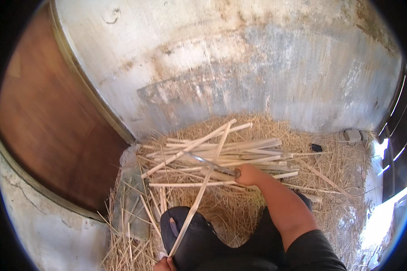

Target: The person sits on a straw-covered floor and uses a machete to split long bamboo sticks into thinner strips. They hold the bamboo with one hand and repeatedly strike it with the machete, separating the material into smaller pieces.

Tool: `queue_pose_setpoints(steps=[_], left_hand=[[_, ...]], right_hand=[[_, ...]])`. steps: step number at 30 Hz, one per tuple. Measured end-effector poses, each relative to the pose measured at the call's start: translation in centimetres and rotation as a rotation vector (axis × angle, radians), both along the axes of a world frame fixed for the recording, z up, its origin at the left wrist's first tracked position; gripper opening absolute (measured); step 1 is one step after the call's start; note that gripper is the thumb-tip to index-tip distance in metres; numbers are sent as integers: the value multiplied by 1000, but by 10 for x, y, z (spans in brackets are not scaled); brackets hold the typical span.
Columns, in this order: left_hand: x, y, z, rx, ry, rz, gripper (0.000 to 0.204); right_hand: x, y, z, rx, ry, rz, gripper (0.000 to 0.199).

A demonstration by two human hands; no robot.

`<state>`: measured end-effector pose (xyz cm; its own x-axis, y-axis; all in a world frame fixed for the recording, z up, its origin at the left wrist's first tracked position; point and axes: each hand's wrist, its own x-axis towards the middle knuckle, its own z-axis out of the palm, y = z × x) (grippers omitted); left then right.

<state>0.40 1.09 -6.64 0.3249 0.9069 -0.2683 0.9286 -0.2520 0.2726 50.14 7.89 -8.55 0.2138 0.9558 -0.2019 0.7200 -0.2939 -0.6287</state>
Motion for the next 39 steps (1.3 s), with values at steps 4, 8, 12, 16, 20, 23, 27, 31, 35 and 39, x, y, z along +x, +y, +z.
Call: queue_pose_setpoints(steps=[4, 8, 12, 16, 20, 23, 27, 31, 35, 39], left_hand=[[-4, -10, 14, -43, 36, 41, 50], [-19, -22, 3, -31, 37, 59, 48], [-18, -12, -19, 170, -27, -79, 47], [-19, -17, -5, 93, -54, -41, 47], [-40, -25, -6, 135, -81, -56, 45], [-36, -21, -25, 191, -38, -32, 44], [-34, -18, -15, 129, -53, -48, 44], [-40, -30, -12, 135, -25, -38, 43], [-34, -30, -4, 126, -69, -34, 42], [-39, -21, -15, 123, -56, -35, 40]], right_hand=[[-37, -3, 24, 64, -43, 173, 32], [-69, -20, 45, 89, -289, 457, 31], [16, -14, 12, 113, 90, -15, 33], [-13, -19, 31, 219, -47, 77, 31], [-75, -28, 84, -1, -372, 481, 33], [11, -21, 35, 18, -23, 122, 40], [35, -25, 37, 162, 138, -176, 43], [-50, -26, 74, 37, -265, 288, 42], [-29, -37, 73, 121, -159, 267, 39], [36, -31, 68, 132, 117, -350, 38]])
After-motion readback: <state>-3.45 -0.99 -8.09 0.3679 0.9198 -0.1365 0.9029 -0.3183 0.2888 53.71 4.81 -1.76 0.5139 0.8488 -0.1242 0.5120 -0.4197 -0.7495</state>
